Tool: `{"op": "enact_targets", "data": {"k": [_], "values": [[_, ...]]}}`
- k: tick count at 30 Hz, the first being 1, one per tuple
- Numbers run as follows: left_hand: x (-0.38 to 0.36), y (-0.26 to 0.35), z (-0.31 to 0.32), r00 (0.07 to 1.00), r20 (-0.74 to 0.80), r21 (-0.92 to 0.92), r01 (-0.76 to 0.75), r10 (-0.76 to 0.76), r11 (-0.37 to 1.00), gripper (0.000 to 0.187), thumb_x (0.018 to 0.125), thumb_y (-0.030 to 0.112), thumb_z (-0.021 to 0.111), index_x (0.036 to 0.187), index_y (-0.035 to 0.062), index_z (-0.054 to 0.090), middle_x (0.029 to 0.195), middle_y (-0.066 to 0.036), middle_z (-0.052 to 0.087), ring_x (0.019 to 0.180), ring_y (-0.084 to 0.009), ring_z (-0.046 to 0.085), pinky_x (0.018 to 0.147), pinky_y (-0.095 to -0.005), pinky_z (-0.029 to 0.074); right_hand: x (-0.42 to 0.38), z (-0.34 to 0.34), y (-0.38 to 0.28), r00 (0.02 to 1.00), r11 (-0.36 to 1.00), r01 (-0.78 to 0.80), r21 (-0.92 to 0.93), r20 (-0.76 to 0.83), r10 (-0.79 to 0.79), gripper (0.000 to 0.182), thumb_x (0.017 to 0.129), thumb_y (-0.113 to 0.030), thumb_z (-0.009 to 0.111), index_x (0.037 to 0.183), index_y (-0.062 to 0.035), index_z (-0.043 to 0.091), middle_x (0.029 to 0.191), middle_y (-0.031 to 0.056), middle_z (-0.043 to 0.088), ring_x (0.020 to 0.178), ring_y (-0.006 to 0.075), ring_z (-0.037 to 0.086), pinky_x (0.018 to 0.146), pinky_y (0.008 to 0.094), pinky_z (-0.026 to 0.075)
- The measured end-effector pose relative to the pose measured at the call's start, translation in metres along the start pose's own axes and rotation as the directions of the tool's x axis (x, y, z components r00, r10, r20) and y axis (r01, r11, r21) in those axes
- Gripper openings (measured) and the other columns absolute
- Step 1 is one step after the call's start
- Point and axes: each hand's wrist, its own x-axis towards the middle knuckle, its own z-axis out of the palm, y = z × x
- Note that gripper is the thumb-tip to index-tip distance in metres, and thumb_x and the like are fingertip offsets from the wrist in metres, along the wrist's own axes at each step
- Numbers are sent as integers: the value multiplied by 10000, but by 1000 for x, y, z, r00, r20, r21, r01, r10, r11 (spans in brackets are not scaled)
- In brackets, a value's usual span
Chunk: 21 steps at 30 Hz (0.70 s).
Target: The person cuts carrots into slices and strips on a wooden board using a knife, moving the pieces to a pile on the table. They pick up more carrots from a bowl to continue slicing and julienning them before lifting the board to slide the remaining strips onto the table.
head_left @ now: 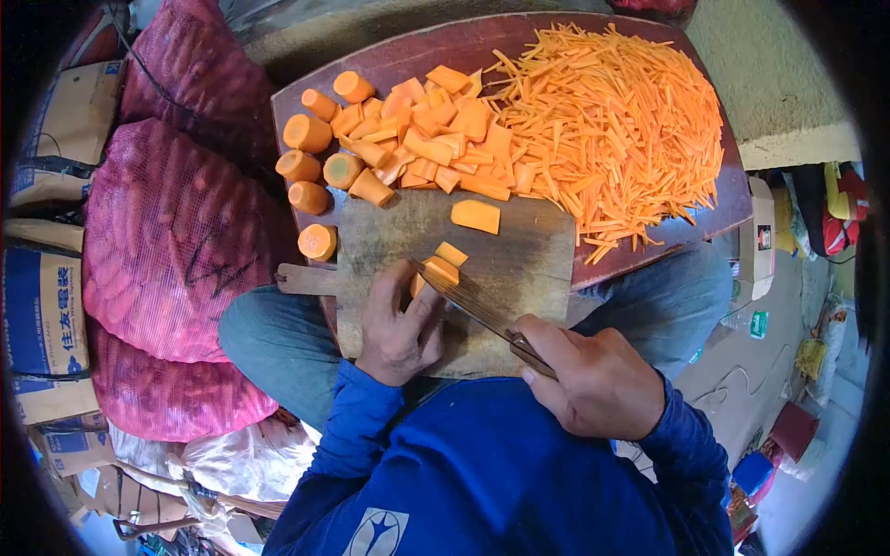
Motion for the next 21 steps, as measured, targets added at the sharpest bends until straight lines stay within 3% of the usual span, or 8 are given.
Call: {"op": "enact_targets", "data": {"k": [7,10,16,18,21], "values": [[2,4,2,1000,-8,2,30,-30,1000,394,767,12,832,1149,41,738,1161,-267,613,940,-409,662,765,-444,569,33,26,20,999,998,33,51,-26,-31,348,981,-201,663,1222,-36,474,766,229,688,684,461,688,601,566,545],[-2,-3,7,998,-67,-34,2,-4,999,383,778,28,849,1144,43,739,1145,-254,613,947,-403,659,761,-439,572,50,36,28,1000,995,-2,-102,-20,0,326,997,-222,633,1211,-37,471,754,235,684,710,480,686,629,582,539],[-2,6,2,996,-91,87,4,4,996,348,783,43,865,1114,52,756,1114,-225,610,928,-372,673,742,-420,575,34,30,25,999,1000,26,-1,-43,-26,329,999,-223,631,1226,-40,479,764,238,685,725,489,684,652,570,546],[-6,6,2,995,-98,82,10,-2,997,359,776,37,860,1121,52,760,1108,-222,613,926,-368,674,739,-417,572,22,18,12,997,998,44,34,-65,-42,465,948,-163,696,1361,-39,523,924,252,709,779,464,701,656,539,556],[-3,5,0,996,-88,61,-3,9,998,399,746,21,838,1138,50,765,1093,-216,618,924,-371,672,746,-421,566,9,6,-1,1000,1000,1,26,-21,0,459,943,-167,704,1346,-30,533,955,243,712,772,453,705,648,520,564]]}}
